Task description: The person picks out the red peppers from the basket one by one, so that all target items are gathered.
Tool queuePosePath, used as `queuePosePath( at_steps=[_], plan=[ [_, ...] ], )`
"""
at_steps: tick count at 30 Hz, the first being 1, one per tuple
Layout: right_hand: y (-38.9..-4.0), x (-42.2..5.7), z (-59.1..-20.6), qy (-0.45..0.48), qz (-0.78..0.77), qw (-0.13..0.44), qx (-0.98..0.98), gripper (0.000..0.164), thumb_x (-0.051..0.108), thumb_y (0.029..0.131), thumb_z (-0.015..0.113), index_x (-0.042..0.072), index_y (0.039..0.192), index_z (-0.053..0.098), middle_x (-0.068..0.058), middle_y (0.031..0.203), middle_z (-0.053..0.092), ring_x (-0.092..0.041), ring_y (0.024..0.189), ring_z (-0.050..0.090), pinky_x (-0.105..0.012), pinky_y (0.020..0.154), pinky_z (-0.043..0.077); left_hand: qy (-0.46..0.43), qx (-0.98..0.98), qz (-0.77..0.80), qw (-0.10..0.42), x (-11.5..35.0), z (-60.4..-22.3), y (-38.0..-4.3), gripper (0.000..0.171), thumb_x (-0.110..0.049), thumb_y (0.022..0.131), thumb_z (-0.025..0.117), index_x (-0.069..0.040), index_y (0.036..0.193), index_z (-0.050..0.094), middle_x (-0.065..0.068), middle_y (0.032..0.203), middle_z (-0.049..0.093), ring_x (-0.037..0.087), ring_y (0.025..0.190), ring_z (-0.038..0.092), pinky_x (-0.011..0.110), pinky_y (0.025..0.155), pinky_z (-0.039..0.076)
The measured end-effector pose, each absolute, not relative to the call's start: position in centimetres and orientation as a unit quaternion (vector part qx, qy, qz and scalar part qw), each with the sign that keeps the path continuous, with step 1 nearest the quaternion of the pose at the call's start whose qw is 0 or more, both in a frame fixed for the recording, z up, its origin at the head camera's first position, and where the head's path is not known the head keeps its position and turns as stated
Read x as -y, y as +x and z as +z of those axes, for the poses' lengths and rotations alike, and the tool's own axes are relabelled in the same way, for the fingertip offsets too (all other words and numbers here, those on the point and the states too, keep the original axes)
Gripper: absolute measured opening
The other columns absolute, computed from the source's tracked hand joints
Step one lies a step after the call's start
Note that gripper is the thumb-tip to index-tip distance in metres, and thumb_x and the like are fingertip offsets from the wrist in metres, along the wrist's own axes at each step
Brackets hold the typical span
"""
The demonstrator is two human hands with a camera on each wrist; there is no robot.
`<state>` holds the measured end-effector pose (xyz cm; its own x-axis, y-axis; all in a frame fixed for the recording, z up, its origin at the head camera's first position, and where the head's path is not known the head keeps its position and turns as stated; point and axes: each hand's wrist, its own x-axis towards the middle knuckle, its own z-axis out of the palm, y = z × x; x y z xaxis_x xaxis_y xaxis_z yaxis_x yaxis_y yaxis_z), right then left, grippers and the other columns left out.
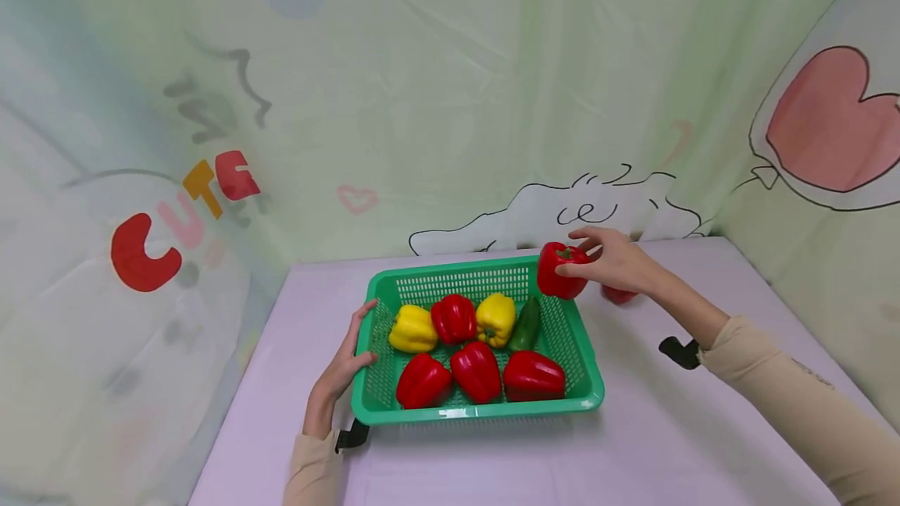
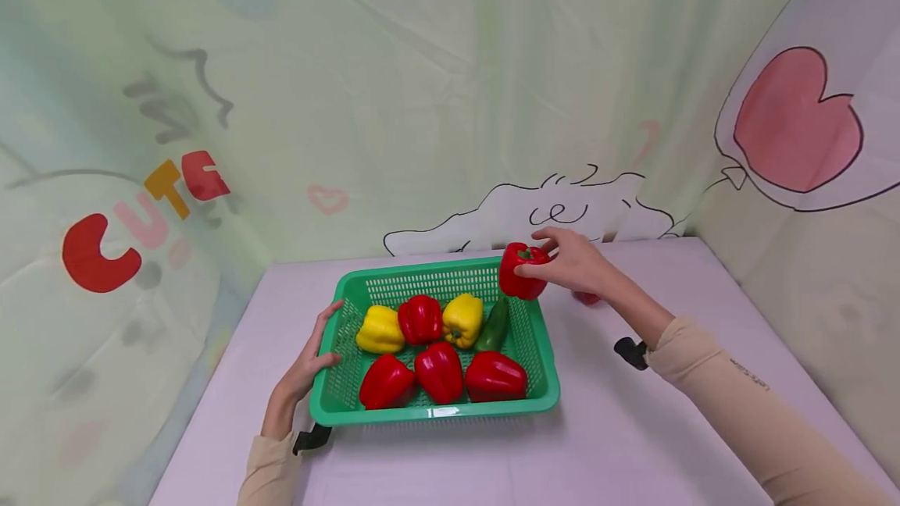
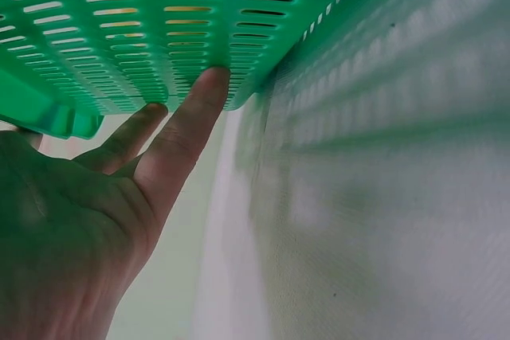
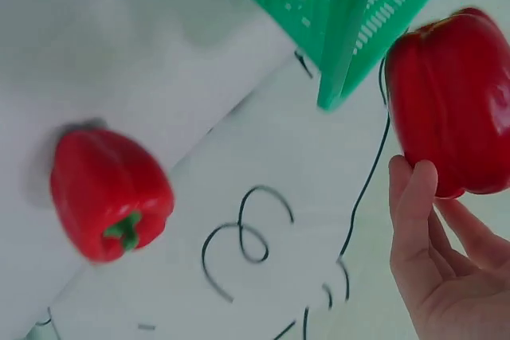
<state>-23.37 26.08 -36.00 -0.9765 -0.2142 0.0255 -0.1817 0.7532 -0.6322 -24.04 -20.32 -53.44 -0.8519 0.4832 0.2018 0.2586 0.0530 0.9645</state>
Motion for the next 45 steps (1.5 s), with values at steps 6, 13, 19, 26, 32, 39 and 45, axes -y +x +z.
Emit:
queuePosePath(
  at_steps=[6,13,19,26,32,39,45],
  plan=[
    [-22.8,-28.6,-35.9,-0.064,-0.333,0.023,-0.94,0.079,0.036,0.084,0.073,-0.006,0.142,0.041,-0.029,0.128,0.053,-0.046,0.11,0.055,-0.045,0.072,0.056,0.26,-0.724,0.633,0.082,20.3,-53.2,-24.3,0.088,-0.008,0.079,0.051,-0.016,0.158,0.013,0.017,0.161,0.011,0.043,0.131,0.031,0.046,0.097,0.04],
    [-22.1,-30.8,-36.5,-0.054,-0.32,0.003,-0.946,0.075,0.031,0.081,0.077,-0.012,0.134,0.046,-0.031,0.125,0.052,-0.048,0.107,0.054,-0.042,0.068,0.056,0.262,-0.73,0.628,0.067,20.4,-52.5,-24.8,0.088,-0.005,0.077,0.049,-0.017,0.157,0.015,0.014,0.161,0.012,0.041,0.131,0.03,0.051,0.099,0.037],
    [-21.3,-32.4,-37.5,-0.053,-0.305,-0.002,-0.951,0.074,0.028,0.079,0.08,-0.014,0.13,0.047,-0.032,0.121,0.053,-0.049,0.104,0.053,-0.043,0.066,0.056,0.266,-0.727,0.629,0.069,20.4,-52.4,-24.8,0.088,-0.004,0.077,0.048,-0.016,0.157,0.014,0.015,0.161,0.011,0.041,0.131,0.03,0.044,0.098,0.04],
    [-20.7,-34.1,-39.0,-0.048,-0.296,-0.003,-0.954,0.077,0.027,0.075,0.083,-0.014,0.13,0.047,-0.032,0.118,0.053,-0.049,0.103,0.052,-0.042,0.065,0.056,0.266,-0.726,0.631,0.072,20.0,-52.4,-24.8,0.089,-0.005,0.077,0.049,-0.017,0.157,0.014,0.014,0.161,0.011,0.04,0.132,0.03,0.049,0.1,0.036],
    [-19.8,-35.0,-40.5,-0.044,-0.285,-0.002,-0.958,0.081,0.028,0.073,0.085,-0.016,0.128,0.047,-0.032,0.115,0.052,-0.048,0.101,0.053,-0.042,0.063,0.056,0.269,-0.723,0.632,0.073,20.1,-52.3,-24.7,0.088,-0.005,0.077,0.049,-0.015,0.157,0.013,0.015,0.161,0.011,0.04,0.131,0.03,0.045,0.1,0.037],
    [-19.0,-36.0,-42.7,-0.045,-0.282,0.001,-0.958,0.077,0.029,0.072,0.086,-0.016,0.124,0.05,-0.029,0.109,0.056,-0.044,0.096,0.055,-0.041,0.063,0.056,0.268,-0.713,0.643,0.083,20.2,-52.7,-24.5,0.086,-0.007,0.08,0.051,-0.015,0.158,0.013,0.016,0.161,0.011,0.041,0.131,0.03,0.032,0.096,0.043],
    [-18.3,-36.5,-45.0,-0.03,-0.279,0.011,-0.96,0.075,0.03,0.072,0.086,-0.016,0.121,0.053,-0.027,0.105,0.058,-0.043,0.096,0.054,-0.041,0.063,0.056,0.263,-0.709,0.648,0.088,20.3,-53.4,-23.8,0.087,-0.005,0.08,0.05,-0.015,0.158,0.013,0.017,0.161,0.011,0.042,0.13,0.03,0.031,0.096,0.043]
  ],
)
